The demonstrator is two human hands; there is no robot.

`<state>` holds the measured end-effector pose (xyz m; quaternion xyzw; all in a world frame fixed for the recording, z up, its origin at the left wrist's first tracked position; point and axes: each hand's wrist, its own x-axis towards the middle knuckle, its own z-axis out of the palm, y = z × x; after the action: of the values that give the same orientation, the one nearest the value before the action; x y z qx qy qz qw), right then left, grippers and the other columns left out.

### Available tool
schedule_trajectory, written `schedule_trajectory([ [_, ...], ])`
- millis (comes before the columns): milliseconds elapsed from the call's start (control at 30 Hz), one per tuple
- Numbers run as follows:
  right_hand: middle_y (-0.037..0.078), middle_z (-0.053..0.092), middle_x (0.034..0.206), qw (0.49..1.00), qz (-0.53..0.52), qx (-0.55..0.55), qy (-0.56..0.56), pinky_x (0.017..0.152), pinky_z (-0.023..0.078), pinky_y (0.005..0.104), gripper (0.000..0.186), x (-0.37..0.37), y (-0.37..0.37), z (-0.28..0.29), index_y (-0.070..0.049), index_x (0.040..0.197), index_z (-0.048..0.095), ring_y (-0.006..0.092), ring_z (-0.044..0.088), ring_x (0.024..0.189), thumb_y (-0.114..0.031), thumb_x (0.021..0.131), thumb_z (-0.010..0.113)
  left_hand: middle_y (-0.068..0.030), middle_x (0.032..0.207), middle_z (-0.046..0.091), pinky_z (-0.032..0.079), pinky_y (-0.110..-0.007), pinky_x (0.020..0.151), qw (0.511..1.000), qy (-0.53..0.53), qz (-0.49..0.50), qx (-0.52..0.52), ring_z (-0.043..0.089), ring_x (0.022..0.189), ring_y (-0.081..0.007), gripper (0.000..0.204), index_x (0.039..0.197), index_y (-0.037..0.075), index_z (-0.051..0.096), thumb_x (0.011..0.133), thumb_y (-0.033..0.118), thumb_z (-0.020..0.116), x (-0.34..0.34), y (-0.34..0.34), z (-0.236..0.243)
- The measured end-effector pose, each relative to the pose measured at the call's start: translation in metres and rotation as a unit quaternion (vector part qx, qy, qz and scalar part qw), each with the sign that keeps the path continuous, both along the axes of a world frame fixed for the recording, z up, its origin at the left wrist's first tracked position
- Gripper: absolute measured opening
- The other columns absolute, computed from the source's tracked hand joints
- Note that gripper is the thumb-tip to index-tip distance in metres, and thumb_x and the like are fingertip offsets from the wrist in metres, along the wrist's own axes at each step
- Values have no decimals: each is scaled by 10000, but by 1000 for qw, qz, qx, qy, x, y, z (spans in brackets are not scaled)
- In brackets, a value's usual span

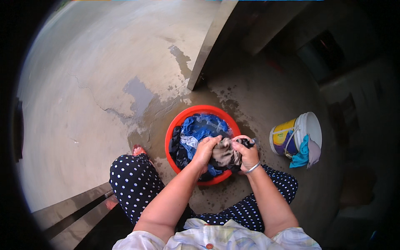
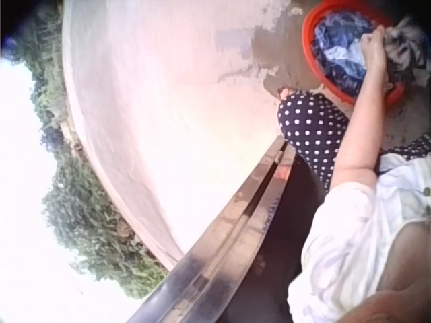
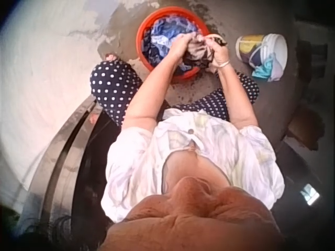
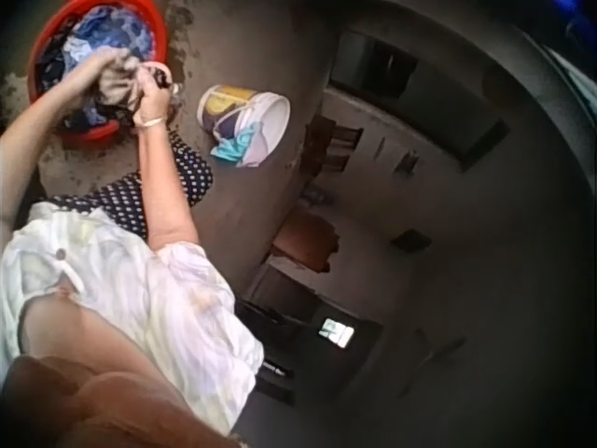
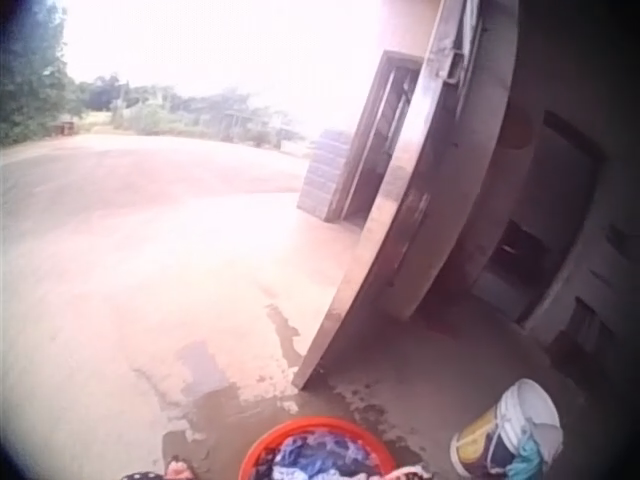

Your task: The person is hand-washing several items of clothing in a red basin, scrubbing and wringing them out.

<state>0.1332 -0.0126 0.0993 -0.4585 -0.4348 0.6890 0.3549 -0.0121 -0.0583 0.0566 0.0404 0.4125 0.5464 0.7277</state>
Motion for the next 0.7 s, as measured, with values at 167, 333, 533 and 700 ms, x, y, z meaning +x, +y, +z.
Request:
schedule_trajectory([
  [167, 48, 595, 850, 981, -146, -45, 119, 741, 479, 292, 157, -15, -14, -7, -53, 930, 549, 151, 582, 781, -52, 776, 583, -84, 933, 616, 461, -273, 790, 985, 46, 134, 97, 585, 872, -160, 347, 1003, 26, 575, 724, 190, 701, 7, -9, 44],
  [333, 83, 588, 940, 944, -14, -141, 299, 874, 449, 335, 299, -12, -18, -14, -80, 993, 550, 219, 575, 936, -319, 884, 409, -139, 963, 613, 470, -336, 829, 784, 505, 125, 338, 592, 925, -293, 292, 901, 38, 626, 611, 41, 593, 11, -15, 86],
  [533, 58, 523, 818, 884, 72, -331, 322, 732, 423, 356, 222, -21, -17, -14, -117, 818, 507, 206, 519, 765, -329, 841, 446, -85, 837, 602, 476, -348, 721, 708, 553, 33, 439, 586, 815, -261, 230, 806, 53, 622, 577, 50, 614, -3, -24, 110],
  [700, 49, 450, 724, 876, 204, -426, 101, 613, 395, 364, 218, -42, -5, 20, -123, 680, 448, 203, 436, 626, -303, 792, 500, -43, 675, 505, 419, -333, 661, 609, 610, 9, 507, 518, 712, -216, 164, 643, 83, 533, 512, 151, 606, 11, -36, 99],
])
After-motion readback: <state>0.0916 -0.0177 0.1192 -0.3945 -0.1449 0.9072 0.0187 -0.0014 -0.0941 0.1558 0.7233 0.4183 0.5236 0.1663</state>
